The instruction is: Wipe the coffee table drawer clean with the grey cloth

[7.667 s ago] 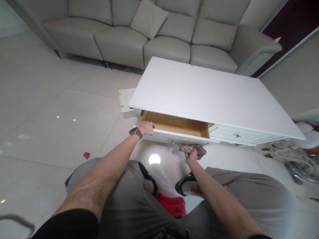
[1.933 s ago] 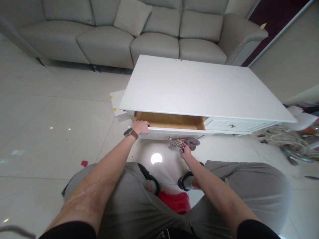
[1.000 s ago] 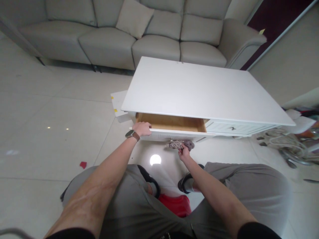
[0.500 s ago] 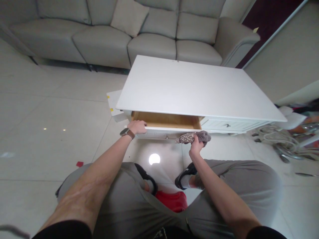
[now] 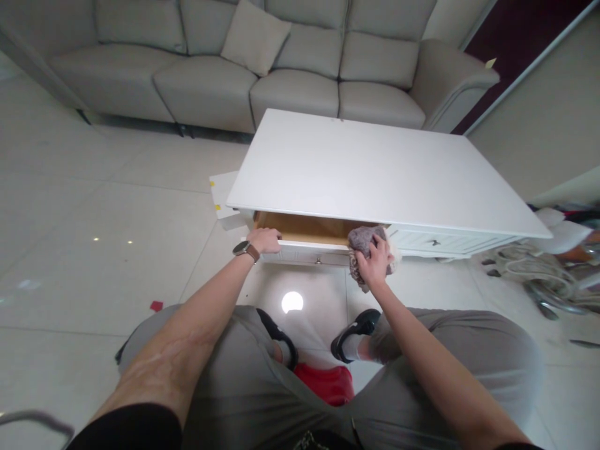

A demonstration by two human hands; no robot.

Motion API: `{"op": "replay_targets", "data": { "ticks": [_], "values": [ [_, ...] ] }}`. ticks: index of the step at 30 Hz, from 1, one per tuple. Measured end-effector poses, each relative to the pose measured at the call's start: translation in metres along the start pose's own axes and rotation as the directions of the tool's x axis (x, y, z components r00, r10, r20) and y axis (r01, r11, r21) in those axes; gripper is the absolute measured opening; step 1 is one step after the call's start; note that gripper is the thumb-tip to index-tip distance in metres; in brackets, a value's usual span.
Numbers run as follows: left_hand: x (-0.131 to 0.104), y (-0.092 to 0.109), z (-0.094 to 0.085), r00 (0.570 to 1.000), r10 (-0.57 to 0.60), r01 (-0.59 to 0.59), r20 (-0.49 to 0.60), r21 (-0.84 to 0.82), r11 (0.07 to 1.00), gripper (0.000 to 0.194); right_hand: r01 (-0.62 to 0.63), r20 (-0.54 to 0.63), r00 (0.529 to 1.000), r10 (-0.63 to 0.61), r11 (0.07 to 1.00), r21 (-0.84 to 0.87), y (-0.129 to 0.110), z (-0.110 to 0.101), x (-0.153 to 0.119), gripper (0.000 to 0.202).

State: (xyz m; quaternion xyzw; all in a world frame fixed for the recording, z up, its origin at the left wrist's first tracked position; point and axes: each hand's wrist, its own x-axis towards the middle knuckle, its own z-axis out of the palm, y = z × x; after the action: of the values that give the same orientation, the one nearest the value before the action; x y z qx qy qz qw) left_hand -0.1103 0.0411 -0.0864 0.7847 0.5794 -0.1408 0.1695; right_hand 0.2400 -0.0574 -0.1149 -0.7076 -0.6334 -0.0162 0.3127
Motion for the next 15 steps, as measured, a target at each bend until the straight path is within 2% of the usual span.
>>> {"op": "replay_targets", "data": {
  "ticks": [4, 7, 10, 12, 15],
  "values": [
    [0.000, -0.001, -0.003, 0.998, 0.058, -0.058, 0.003, 0.004, 0.998, 0.048, 0.084, 0.080, 0.993, -0.082, 0.996, -0.022, -0.024, 0.018, 0.001, 0.022],
    [-0.005, -0.016, -0.011, 0.983, 0.174, -0.171, 0.053, -0.058, 0.984, 0.044, 0.100, 0.084, 0.992, -0.095, 0.993, -0.063, -0.032, 0.025, 0.004, 0.024],
    [-0.017, -0.050, -0.020, 0.970, 0.231, -0.219, 0.070, -0.151, 0.964, 0.035, 0.135, 0.082, 0.988, -0.128, 0.987, -0.090, -0.031, 0.026, 0.005, 0.026],
    [-0.028, -0.078, -0.022, 0.974, 0.220, -0.207, 0.044, -0.207, 0.956, 0.032, 0.162, 0.082, 0.985, -0.154, 0.982, -0.099, -0.028, 0.026, 0.005, 0.027],
    [-0.041, -0.110, -0.018, 0.985, 0.174, -0.164, 0.002, -0.326, 0.931, 0.038, 0.171, 0.066, 0.984, -0.164, 0.980, -0.105, -0.025, 0.028, 0.003, 0.028]
  ]
}}
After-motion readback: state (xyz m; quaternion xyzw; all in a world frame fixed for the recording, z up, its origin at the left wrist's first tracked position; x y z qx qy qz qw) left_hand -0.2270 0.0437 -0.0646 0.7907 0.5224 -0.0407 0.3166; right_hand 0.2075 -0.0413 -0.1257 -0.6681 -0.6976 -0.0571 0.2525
